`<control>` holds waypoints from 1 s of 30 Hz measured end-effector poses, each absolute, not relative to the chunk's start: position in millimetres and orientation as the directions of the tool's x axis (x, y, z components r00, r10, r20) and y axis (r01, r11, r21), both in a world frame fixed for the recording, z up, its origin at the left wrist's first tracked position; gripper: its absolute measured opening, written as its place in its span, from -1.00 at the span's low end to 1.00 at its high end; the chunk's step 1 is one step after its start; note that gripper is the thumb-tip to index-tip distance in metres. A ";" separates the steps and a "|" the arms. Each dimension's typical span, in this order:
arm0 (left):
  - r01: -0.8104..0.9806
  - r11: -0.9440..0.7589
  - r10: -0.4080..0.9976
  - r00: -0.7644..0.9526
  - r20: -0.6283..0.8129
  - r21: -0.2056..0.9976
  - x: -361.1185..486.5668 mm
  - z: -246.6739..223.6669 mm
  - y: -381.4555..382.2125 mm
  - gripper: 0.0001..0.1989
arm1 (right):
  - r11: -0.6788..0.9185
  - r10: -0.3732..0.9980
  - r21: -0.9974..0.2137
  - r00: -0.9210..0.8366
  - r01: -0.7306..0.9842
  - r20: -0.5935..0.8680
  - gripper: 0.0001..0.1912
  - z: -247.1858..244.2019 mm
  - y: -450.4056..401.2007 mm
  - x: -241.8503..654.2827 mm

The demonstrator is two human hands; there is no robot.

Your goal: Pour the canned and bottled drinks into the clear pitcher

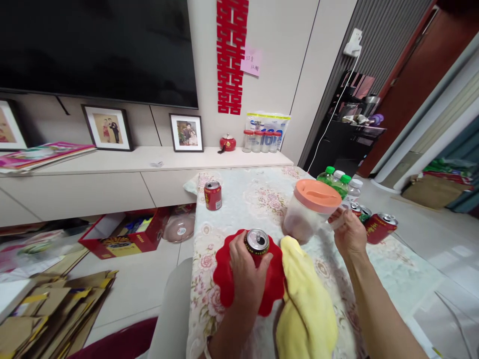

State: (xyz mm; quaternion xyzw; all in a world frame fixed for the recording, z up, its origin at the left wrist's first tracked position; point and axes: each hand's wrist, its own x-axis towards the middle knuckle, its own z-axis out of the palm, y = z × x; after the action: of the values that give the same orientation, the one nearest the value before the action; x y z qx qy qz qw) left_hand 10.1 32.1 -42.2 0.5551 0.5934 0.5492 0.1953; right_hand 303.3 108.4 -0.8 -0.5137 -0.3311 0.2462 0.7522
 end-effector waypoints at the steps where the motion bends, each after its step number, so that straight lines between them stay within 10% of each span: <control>1: 0.442 -0.207 0.881 -0.303 0.363 0.873 9.9 -41.1 32.2 -0.33 | 0.343 0.691 -0.939 0.679 -0.003 0.250 -0.63 0.1 100.3 304.7; 6: 0.454 -0.142 0.908 -0.295 0.299 0.880 9.1 -33.3 32.8 -0.36 | 0.236 0.654 -0.957 0.700 0.170 0.286 -0.65 -3.4 33.0 288.9; 10: 0.454 -0.123 0.918 -0.286 0.276 0.883 8.3 -28.4 33.1 -0.36 | 0.087 0.918 -0.945 0.344 0.315 0.199 -0.54 -8.5 -23.4 243.6; 14: 0.442 -0.115 0.925 -0.279 0.258 0.890 7.0 -27.0 32.5 -0.36 | 0.191 0.974 -0.674 -0.054 0.713 0.219 -0.61 -10.2 -50.7 220.6; 19: 0.455 -0.105 0.927 -0.277 0.252 0.885 5.4 -25.6 31.7 -0.37 | 0.123 0.927 -0.546 0.100 0.828 0.361 -0.63 -5.8 -54.1 249.7; 23: 0.448 -0.112 0.926 -0.276 0.256 0.887 4.9 -26.6 32.0 -0.37 | 0.008 0.986 -0.505 0.078 0.863 0.148 -0.53 -0.3 -51.6 271.8; 30: 0.521 -0.159 0.888 -0.295 0.352 0.838 8.7 -28.2 29.7 -0.34 | -0.157 0.875 -0.705 0.429 0.692 0.225 -0.36 34.4 -24.9 297.8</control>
State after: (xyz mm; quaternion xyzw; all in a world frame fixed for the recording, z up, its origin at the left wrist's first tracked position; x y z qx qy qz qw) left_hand 8.7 29.7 -28.2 0.5657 0.6229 0.5095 0.1800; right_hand 297.8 -24.9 34.4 -0.7514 -0.5212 0.1186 0.3869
